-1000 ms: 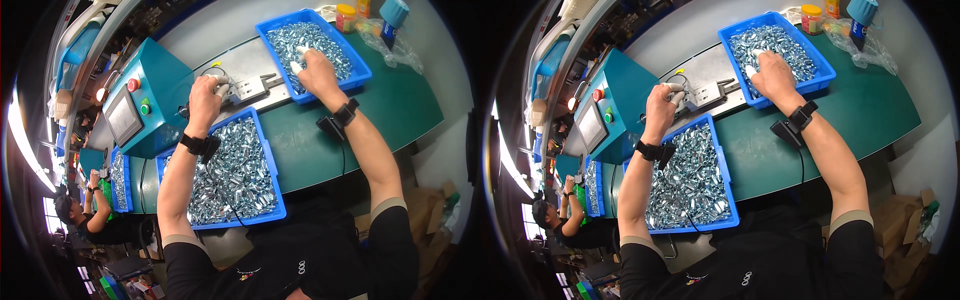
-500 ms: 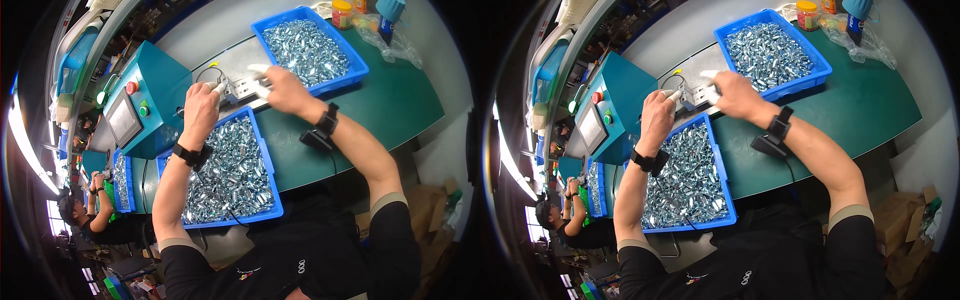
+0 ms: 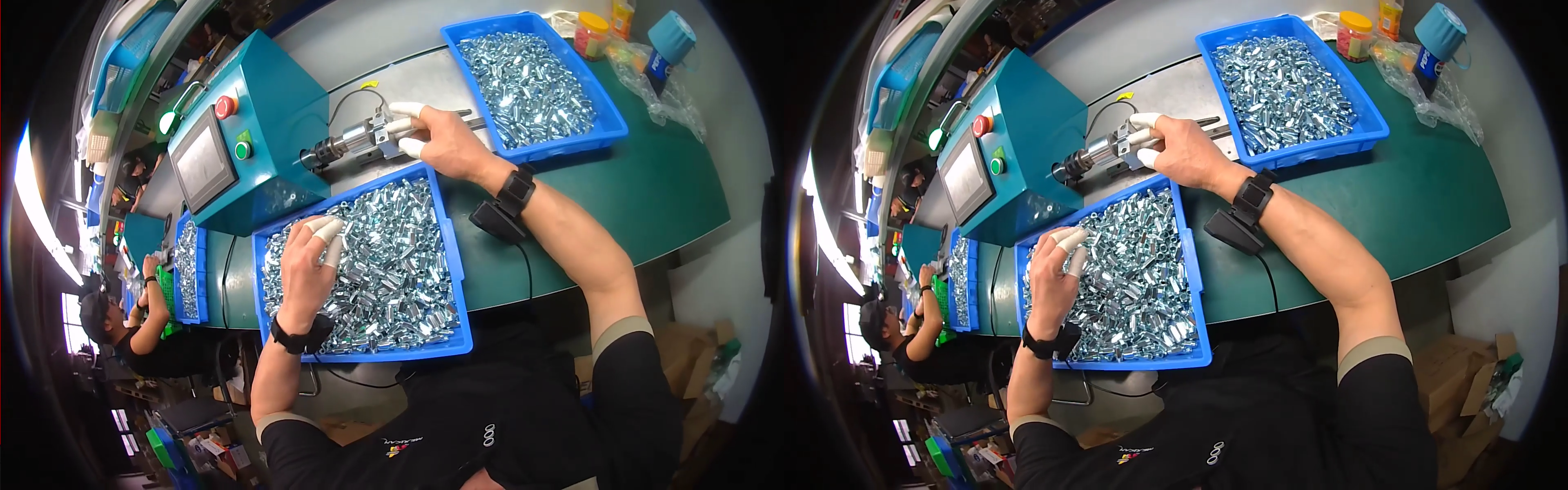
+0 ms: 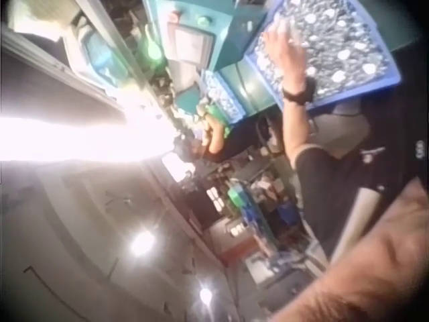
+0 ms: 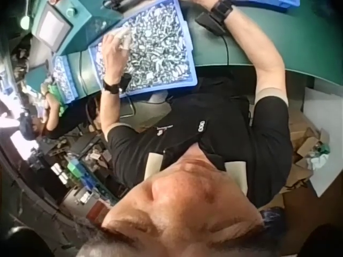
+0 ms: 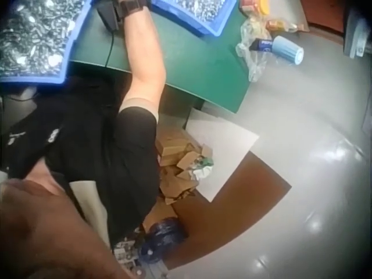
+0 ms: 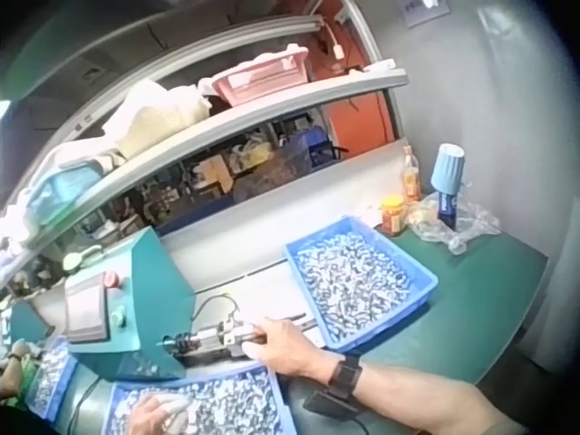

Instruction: The person picks up a metal part from a blue bin, inserts it into a machine, and then places the processed part into a separate blue bin, repeating this process multiple times.

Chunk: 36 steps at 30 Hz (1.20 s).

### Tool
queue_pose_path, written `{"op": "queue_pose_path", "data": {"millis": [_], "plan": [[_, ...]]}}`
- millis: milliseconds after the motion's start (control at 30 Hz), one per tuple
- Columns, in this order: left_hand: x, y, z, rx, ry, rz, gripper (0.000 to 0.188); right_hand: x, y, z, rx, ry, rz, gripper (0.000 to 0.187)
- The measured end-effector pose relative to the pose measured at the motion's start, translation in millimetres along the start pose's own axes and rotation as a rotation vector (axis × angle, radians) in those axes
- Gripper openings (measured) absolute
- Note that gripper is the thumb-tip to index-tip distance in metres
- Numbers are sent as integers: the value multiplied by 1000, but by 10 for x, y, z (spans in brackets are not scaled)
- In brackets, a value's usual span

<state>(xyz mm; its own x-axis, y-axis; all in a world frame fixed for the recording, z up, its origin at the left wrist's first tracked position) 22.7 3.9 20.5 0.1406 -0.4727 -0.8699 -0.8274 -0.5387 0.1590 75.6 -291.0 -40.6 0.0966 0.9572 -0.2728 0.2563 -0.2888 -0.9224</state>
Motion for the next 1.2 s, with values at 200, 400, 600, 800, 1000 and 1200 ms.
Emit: {"op": "queue_pose_path", "data": {"millis": [200,400,600,800,1000,1200], "plan": [[35,-90,172,-118,-44,43,25,57,93,36,-11,57,19,60],[80,-107,181,-159,-97,116,25,102,36,81,-49,125,-156,60],[61,-96,167,-140,-126,104,25,93,14,81,-73,110,-59,60],[65,-127,161,-153,-154,81,25,109,26,90,-41,82,-30,60],[117,-177,102,-173,-199,34,28,104,19,81,-97,91,-6,60],[192,-181,22,-86,-208,-44,25,7,44,102,-58,160,61,57]]}}
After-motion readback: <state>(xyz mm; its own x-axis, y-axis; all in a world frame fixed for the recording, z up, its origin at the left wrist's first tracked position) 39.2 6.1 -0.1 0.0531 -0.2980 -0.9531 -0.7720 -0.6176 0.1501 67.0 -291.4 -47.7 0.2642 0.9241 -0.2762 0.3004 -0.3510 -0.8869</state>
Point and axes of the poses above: each hand's wrist, its own z-axis away from the middle knuckle, its own x-axis out of the palm, y = z × x, the point moved 4 cm from there along -z, towards the middle knuckle, and after that the axes turned 2 degrees about x, right-handed, at the moved point
